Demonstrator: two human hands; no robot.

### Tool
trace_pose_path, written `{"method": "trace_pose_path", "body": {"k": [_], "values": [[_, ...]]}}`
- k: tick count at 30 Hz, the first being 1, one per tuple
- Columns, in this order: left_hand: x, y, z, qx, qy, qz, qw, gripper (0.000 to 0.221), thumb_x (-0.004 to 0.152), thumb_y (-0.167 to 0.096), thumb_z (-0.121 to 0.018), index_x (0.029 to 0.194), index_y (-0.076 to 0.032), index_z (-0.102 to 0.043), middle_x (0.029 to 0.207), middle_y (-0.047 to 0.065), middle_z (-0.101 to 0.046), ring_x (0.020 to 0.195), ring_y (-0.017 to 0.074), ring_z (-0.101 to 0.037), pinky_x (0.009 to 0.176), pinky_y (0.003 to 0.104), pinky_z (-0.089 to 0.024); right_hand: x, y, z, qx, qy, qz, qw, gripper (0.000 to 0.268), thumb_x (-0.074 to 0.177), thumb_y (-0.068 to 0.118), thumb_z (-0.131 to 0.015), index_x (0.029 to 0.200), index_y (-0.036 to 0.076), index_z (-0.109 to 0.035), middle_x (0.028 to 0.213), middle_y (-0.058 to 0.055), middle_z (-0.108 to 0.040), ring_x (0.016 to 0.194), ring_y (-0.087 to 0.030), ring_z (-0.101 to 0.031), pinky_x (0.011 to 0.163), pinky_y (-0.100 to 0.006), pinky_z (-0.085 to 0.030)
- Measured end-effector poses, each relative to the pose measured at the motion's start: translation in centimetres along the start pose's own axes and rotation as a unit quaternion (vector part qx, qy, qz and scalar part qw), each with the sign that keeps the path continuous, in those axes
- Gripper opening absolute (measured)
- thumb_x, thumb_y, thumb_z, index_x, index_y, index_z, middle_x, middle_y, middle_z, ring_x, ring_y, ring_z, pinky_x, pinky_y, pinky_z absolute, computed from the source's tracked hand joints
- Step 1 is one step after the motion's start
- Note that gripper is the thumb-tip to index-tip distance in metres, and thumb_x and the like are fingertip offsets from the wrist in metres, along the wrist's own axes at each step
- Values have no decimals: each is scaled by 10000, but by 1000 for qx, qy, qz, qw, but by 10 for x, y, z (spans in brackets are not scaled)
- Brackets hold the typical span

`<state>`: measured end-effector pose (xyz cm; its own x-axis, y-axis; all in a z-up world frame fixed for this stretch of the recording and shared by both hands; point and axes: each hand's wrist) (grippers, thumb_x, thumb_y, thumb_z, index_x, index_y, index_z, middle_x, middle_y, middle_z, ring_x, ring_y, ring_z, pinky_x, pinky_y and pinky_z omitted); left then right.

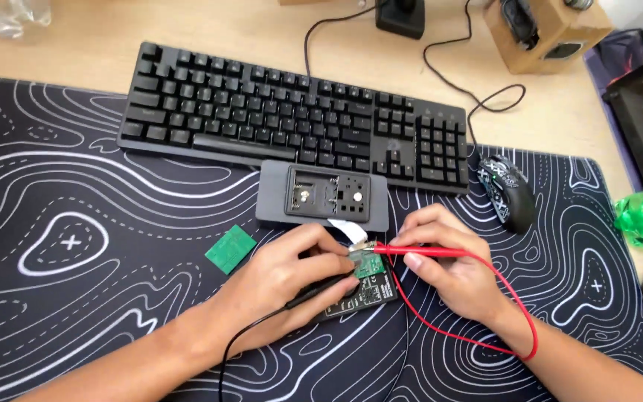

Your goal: Using a multimeter to inspect and test the circuitry of an electronic device on a repair bench

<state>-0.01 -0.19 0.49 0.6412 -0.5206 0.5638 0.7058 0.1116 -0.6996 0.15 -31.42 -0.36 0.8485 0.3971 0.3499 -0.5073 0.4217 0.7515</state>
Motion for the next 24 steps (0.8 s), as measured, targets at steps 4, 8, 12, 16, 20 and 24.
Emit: {"method": "trace_pose_path", "body": {"k": [4, 8, 12, 16, 20, 24], "values": [[-3, -5, 0, 13, 6, -7, 1000, 167, 1092, -110, -790, 1219, -3, -774, 1147, 116, -683, 975, 256, -746, 901, 357, -641, -4, 5, 0, -15, 17, 3, 1000, 246, 1096, 261, -704, 1164, 66, -837, 1172, -122, -740, 1084, -234, -734, 1053, -366, -599], [-1, -2, 4, 25, -1, -12, 1000, 169, 1099, -127, -778, 1210, 0, -780, 1137, 121, -685, 965, 261, -740, 863, 352, -637, 5, -2, 1, -19, 33, -5, 999, 246, 1076, 280, -733, 1187, 104, -863, 1200, -87, -734, 1127, -221, -737, 1055, -378, -613], [1, -4, 3, 15, 2, -18, 1000, 172, 1108, -123, -762, 1213, 13, -773, 1141, 130, -691, 986, 267, -749, 899, 359, -639, 3, -3, 0, 1, 5, -7, 1000, 228, 1075, 275, -728, 1136, 86, -840, 1174, -93, -739, 1099, -220, -720, 1040, -370, -605], [-2, -2, 0, 25, 9, 0, 1000, 174, 1088, -125, -792, 1220, -11, -796, 1160, 107, -698, 984, 246, -767, 894, 346, -660, 4, 1, 0, 2, 14, -18, 1000, 236, 1072, 294, -744, 1173, 108, -849, 1212, -91, -735, 1147, -221, -718, 1078, -381, -604], [-4, 2, -2, 36, 11, 13, 999, 184, 1089, -162, -793, 1223, -36, -805, 1151, 94, -698, 974, 248, -762, 878, 348, -646, 5, 0, 0, 17, 29, -43, 999, 224, 1071, 277, -744, 1164, 109, -858, 1225, -87, -717, 1153, -214, -713, 1072, -374, -595], [-4, 0, -1, 33, 12, 14, 999, 184, 1084, -146, -799, 1226, -29, -803, 1151, 98, -695, 968, 252, -761, 870, 349, -650, 4, -3, 0, 58, 5, -78, 995, 318, 1070, 305, -744, 1278, 71, -801, 1259, -95, -686, 1133, -192, -694, 1008, -313, -628]]}}
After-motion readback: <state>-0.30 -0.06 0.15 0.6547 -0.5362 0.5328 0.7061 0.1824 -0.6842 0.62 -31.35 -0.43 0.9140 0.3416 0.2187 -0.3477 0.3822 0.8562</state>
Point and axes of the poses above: each hand's wrist, its own x-axis towards the middle knuckle, its own z-axis out of the back of the hand, y = z × x
